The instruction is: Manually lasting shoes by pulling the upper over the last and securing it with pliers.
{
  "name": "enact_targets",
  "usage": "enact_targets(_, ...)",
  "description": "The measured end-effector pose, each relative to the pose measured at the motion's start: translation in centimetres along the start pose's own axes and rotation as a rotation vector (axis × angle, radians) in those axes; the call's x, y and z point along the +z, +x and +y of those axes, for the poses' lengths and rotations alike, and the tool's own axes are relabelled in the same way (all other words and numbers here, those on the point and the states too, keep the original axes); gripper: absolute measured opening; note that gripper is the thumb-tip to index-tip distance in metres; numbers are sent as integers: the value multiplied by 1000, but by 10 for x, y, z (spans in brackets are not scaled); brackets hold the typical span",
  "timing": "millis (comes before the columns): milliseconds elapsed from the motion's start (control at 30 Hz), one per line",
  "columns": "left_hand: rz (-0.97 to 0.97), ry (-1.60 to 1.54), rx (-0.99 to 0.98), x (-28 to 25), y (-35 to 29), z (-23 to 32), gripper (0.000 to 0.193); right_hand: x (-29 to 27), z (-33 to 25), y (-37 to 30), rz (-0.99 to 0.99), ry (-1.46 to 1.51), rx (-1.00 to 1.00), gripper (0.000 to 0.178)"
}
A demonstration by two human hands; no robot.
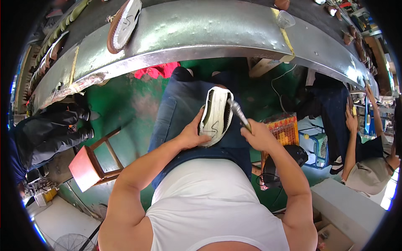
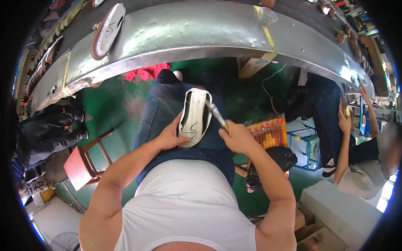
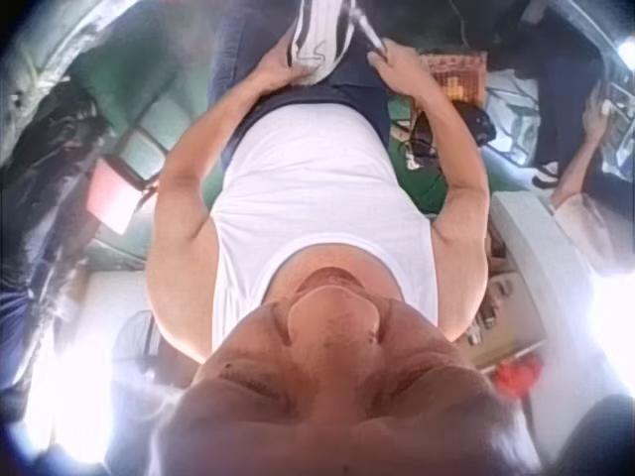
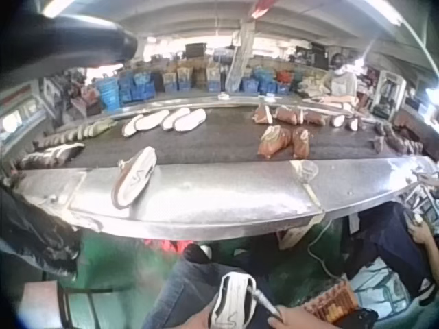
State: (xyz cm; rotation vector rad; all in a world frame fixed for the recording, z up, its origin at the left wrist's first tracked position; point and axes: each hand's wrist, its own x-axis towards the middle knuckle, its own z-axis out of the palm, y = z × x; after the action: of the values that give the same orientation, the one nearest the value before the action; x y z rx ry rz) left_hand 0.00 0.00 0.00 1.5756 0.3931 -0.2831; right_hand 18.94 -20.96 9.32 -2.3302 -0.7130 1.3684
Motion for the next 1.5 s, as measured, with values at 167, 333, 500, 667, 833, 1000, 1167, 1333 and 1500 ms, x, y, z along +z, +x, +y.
enact_targets(167, 78, 6, 30, 6, 3, 3, 108, 10, 3, -12, 12, -300, -467, 44)
enact_targets(333, 11, -239, 97, 14, 3, -19, 93, 0, -46, -14, 64, -702, -477, 43)
enact_targets(500, 29, -846, 36, 24, 1, 11, 68, -3, -49, 11, -96, -846, -548, 15)
enact_targets(667, 464, -604, -40, 40, 21, -17, 67, 36, 0, 34, 95, -606, -705, 17)
enact_targets(833, 635, -158, -38, 32, 22, -19, 56, 54, 7, 21, 309, -503, -763, 18)
enact_targets(1000, 622, 202, 131, 30, 12, -9, 46, 18, -7, 5, 105, -576, -626, 24)
enact_targets(1167, 561, 458, 285, 28, 14, -16, 48, 12, -7, 20, 516, -651, -672, 26)
enact_targets(1333, 443, 594, 330, 21, 13, -8, 55, 21, 20, 45, 385, -511, -555, 22)
enact_targets(1500, 174, 833, 248, 11, 10, 13, 55, 2, 31, 38, 243, -342, -460, 22)
